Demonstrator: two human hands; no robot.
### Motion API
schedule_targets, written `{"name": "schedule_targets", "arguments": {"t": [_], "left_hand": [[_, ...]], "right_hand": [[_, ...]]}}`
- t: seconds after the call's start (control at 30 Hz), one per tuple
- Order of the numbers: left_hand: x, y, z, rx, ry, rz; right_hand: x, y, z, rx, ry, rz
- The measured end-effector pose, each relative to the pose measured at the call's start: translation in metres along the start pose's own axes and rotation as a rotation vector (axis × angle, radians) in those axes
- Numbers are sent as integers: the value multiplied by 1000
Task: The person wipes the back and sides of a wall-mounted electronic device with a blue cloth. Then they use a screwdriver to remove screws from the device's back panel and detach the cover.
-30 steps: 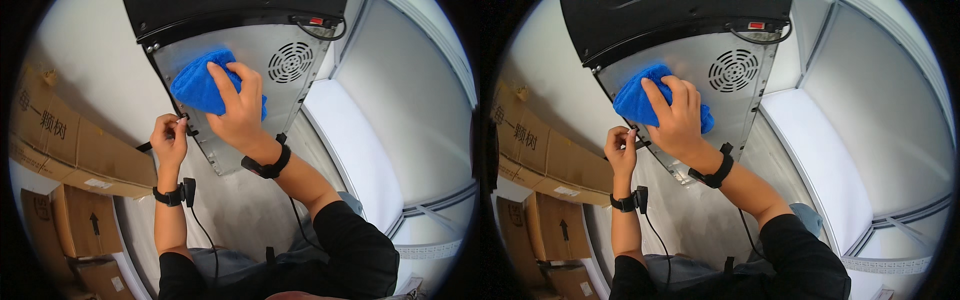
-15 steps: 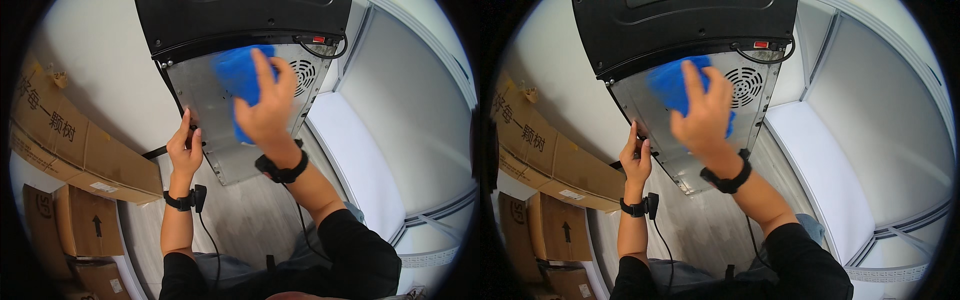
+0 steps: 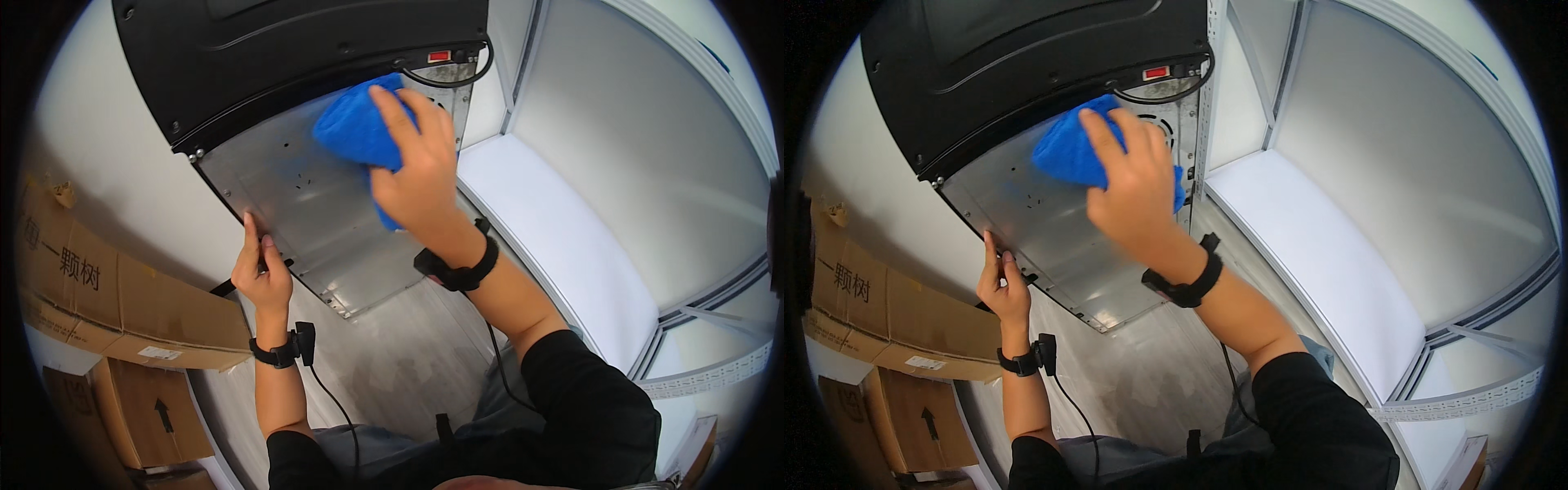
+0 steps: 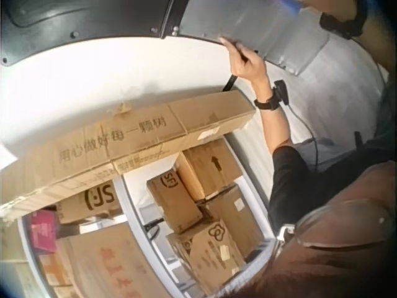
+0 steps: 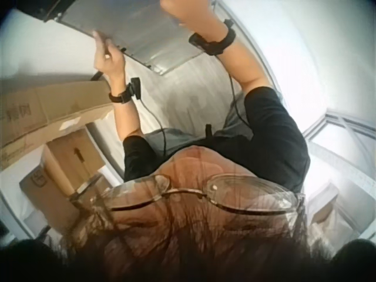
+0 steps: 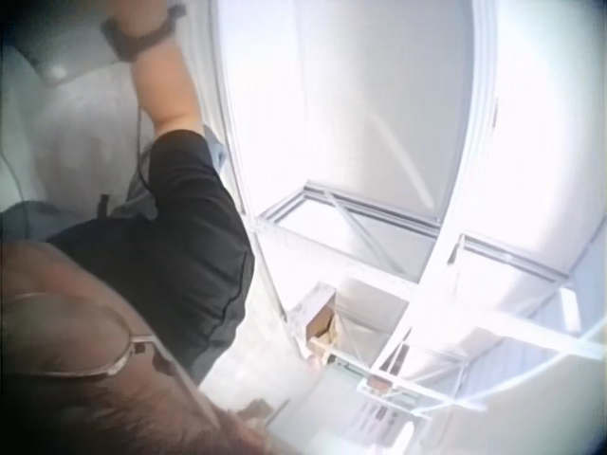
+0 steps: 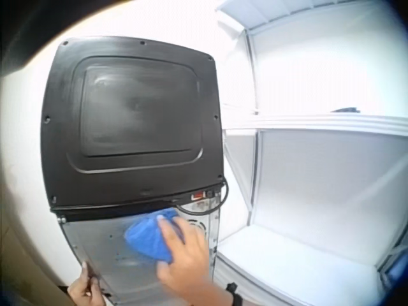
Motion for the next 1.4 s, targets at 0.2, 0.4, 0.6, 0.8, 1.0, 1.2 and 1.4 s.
{"name": "schedule_targets", "arguments": {"t": [0.2,0.4,0.6,0.8,1.0,1.2,1.4], "left_hand": [[2,-2,1,-49,-5,18],[-2,-4,-5,-85,-41,-37],[2,8,1,23,65,-26],[-3,2,-8,-131,-136,-3],[-5,-5,-5,-270,-218,-147],[-4,-18,-11,-360,-150,-407],[-1,-17,-4,-440,-122,-687]], "right_hand": [[-24,-11,37,106,-111,33],[-12,-19,29,188,-47,60],[28,-44,-8,-49,49,-90],[66,-96,-20,-137,123,-112],[95,-211,-9,-166,154,-295],[103,-278,1,-181,150,-457],[82,-270,23,-66,217,-432]]}}
Point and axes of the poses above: each hand's wrist, its own y-axis towards the middle knuckle, its own x-axis out of the palm, z = x × y, the point moved 1 cm from there along y, towards the middle knuckle, and after that the axes turned 7 degrees about y, right-handed, at the moved point
